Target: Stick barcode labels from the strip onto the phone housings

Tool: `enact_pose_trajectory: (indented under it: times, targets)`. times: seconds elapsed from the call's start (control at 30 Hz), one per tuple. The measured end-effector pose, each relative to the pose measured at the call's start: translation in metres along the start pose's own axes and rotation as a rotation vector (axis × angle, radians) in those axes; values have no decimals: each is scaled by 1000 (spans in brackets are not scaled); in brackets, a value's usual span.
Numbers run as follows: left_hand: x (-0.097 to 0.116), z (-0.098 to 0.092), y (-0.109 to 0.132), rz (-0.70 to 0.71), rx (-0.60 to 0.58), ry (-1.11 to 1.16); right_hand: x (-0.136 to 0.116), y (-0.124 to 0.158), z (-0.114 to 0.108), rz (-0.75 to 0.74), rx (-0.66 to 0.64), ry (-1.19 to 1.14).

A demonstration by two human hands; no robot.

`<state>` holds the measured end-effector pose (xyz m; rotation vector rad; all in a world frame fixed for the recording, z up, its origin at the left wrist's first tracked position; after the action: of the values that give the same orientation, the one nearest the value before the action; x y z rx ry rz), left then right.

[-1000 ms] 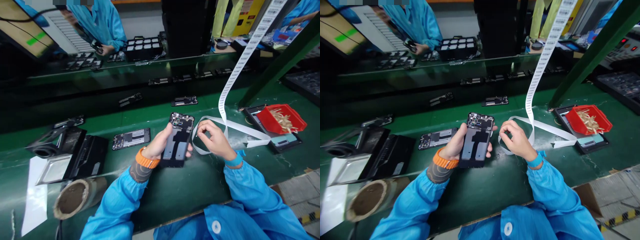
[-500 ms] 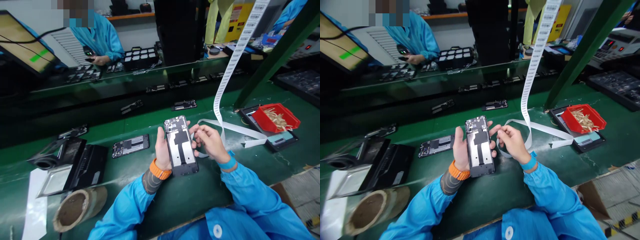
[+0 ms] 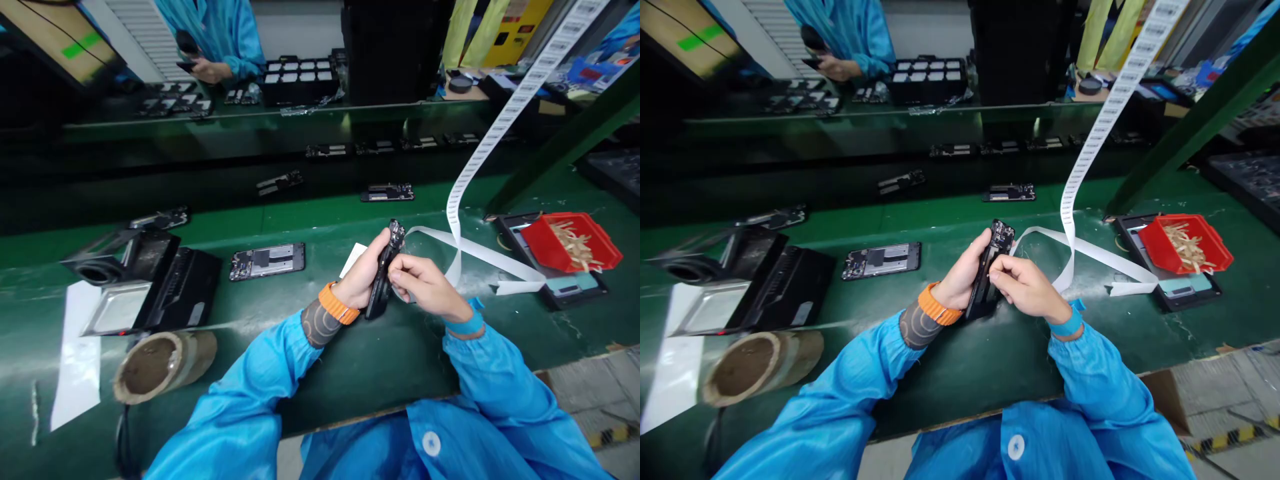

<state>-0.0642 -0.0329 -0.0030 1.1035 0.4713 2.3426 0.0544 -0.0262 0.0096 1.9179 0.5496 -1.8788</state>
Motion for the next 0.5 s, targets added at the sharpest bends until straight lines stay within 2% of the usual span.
enact_pose_trajectory:
  times: [0.13,0.23,0.33,0.5]
  targets:
    - [-6,7,0,49,-1,-30,6,-3,0,38,2,-84]
    - [-5,7,3,127,56,-27,6,-3,-2,60,32,-125]
    - [-1,6,5,206,89,-59,3,-3,-3,57,54,-110]
    - [-2,7,6,229,121,-103,-1,-2,-4,42,45,-69]
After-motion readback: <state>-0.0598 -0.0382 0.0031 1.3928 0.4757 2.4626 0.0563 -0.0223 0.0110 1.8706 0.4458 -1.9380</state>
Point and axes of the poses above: each hand's wrist, its own y-axis away from the middle knuckle, its own z-axis out of the palm, x = y × z, the point moved 3 cm from there along -y, towards the middle knuckle, and after that the axes turned 10 degrees about x, right-handed, at the moved point
